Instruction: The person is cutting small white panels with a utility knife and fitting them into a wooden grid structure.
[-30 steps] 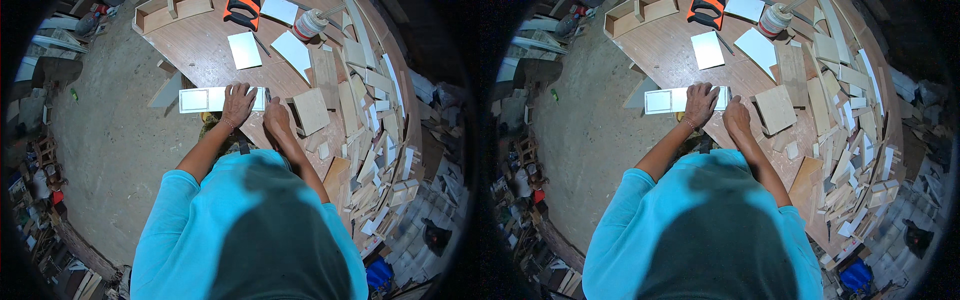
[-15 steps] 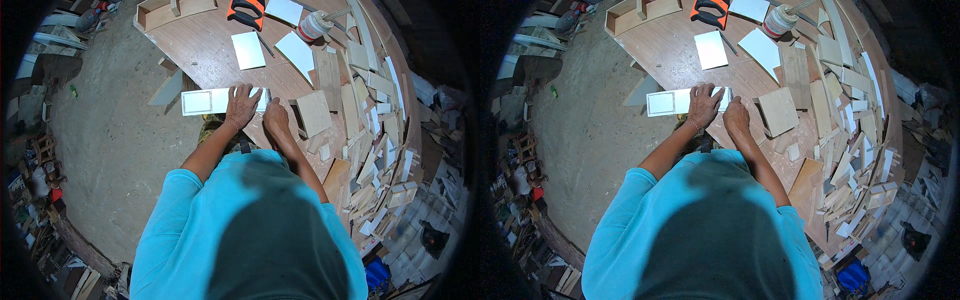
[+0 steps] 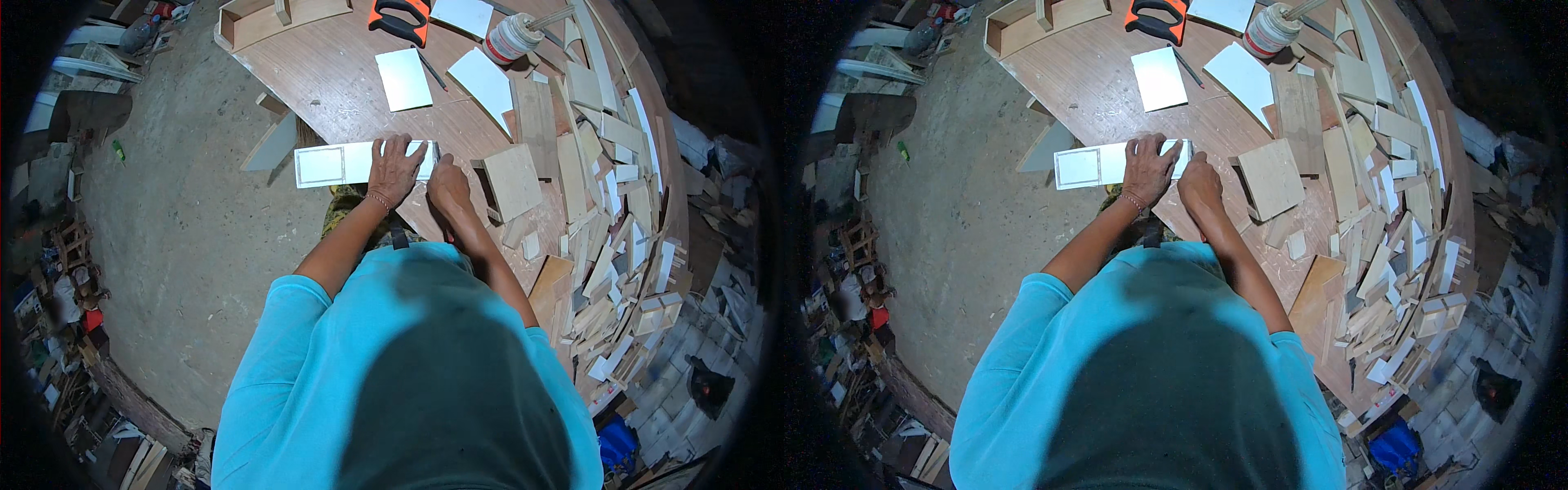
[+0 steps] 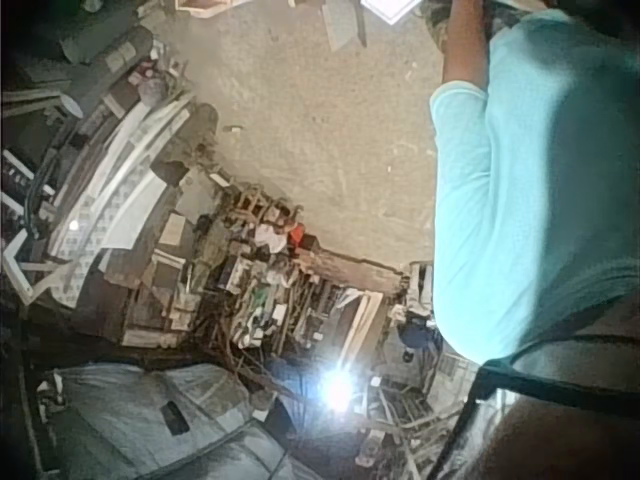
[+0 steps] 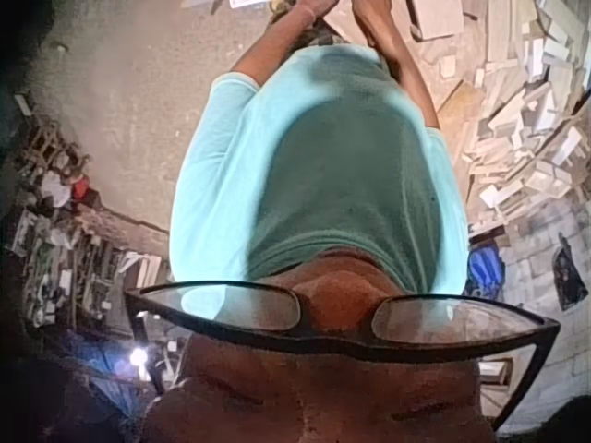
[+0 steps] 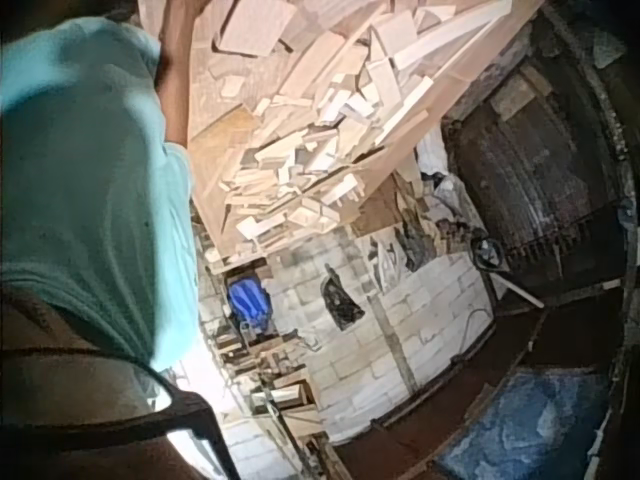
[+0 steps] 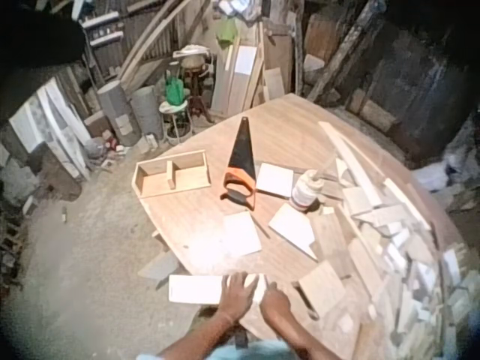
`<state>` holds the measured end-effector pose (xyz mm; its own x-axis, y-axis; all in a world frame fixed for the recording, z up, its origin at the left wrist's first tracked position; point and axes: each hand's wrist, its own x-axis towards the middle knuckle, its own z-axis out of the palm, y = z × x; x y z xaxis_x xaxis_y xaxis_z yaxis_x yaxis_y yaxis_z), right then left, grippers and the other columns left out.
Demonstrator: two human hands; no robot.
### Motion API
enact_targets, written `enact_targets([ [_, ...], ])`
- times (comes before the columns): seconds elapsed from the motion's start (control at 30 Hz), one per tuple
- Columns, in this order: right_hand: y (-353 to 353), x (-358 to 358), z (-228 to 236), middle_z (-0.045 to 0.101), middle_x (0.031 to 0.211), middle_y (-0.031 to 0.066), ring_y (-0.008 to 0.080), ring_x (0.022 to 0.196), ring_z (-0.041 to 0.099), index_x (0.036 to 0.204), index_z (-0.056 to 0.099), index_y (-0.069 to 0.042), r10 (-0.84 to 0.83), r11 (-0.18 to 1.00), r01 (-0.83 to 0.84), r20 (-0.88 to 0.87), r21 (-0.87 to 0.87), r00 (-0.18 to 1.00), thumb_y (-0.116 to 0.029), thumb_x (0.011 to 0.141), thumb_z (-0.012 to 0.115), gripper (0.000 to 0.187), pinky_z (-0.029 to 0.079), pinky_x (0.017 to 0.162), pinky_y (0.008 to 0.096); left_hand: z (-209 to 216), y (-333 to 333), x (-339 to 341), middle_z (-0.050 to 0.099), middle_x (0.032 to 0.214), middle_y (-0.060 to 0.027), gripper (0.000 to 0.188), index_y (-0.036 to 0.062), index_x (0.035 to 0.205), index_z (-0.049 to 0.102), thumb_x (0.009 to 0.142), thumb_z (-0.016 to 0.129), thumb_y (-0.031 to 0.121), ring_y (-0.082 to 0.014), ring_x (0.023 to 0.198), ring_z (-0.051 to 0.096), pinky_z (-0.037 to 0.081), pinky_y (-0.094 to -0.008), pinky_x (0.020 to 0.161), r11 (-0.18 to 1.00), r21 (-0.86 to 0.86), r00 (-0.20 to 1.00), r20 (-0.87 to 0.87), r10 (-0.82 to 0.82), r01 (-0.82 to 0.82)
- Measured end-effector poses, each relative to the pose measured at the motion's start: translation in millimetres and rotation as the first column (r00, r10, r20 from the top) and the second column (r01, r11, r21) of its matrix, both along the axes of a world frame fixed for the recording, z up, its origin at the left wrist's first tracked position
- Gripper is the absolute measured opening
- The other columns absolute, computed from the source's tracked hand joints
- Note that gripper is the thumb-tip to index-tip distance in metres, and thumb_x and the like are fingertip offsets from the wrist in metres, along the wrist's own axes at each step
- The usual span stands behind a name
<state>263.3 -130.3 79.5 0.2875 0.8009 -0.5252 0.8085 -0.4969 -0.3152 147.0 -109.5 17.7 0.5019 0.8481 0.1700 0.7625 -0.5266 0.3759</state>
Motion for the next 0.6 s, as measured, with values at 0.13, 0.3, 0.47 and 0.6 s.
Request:
enact_targets([
  [0.13,6.8,-1.6,1.5,0.058,0.089,0.0322,0.0433,0.086,0.059,0.099,0.045,0.010,-0.005,1.000,0.005,-0.020,-0.005,1.000,-0.012,0.084,0.039,0.027,0.047,0.075,0.0482,-4.5,1.2,1.7,0.048,0.110,-0.0108,0.037,0.0197,0.116,0.054,0.079,0.052,0.015,-0.0253,0.106,0.044,0.025,-0.0474,0.093,1.000,0.015,0.999,-0.048,0.016,-0.016],
  [0.3,-2.9,-2.3,-2.1,0.059,0.090,0.0311,0.0427,0.086,0.060,0.100,0.046,0.008,-0.018,1.000,0.017,-0.016,-0.009,1.000,-0.010,0.082,0.042,0.026,0.047,0.076,0.0476,-4.8,-1.1,2.7,0.047,0.111,-0.0114,0.040,0.0199,0.117,0.053,0.078,0.050,0.010,-0.0254,0.107,0.044,0.024,-0.0481,0.094,1.000,-0.006,0.999,-0.039,0.016,-0.016],
  [0.47,-19.3,-2.7,-5.9,0.059,0.088,0.0318,0.0439,0.085,0.059,0.098,0.046,0.009,-0.015,1.000,0.015,-0.003,-0.005,1.000,-0.008,0.081,0.043,0.025,0.047,0.076,0.0487,-1.9,-1.3,1.4,0.047,0.113,-0.0113,0.042,0.0189,0.119,0.050,0.078,0.048,0.008,-0.0258,0.111,0.042,0.023,-0.0481,0.096,0.999,-0.040,0.997,-0.071,0.004,-0.007],
  [0.6,-22.6,1.5,-1.8,0.058,0.086,0.0337,0.0452,0.084,0.059,0.095,0.046,0.010,0.005,1.000,-0.004,-0.037,0.019,0.999,-0.007,0.080,0.042,0.023,0.046,0.075,0.0500,0.0,-0.7,0.7,0.047,0.112,-0.0113,0.041,0.0186,0.118,0.051,0.078,0.048,0.009,-0.0256,0.110,0.042,0.023,-0.0480,0.095,0.997,-0.071,0.997,-0.073,0.007,-0.012],
])
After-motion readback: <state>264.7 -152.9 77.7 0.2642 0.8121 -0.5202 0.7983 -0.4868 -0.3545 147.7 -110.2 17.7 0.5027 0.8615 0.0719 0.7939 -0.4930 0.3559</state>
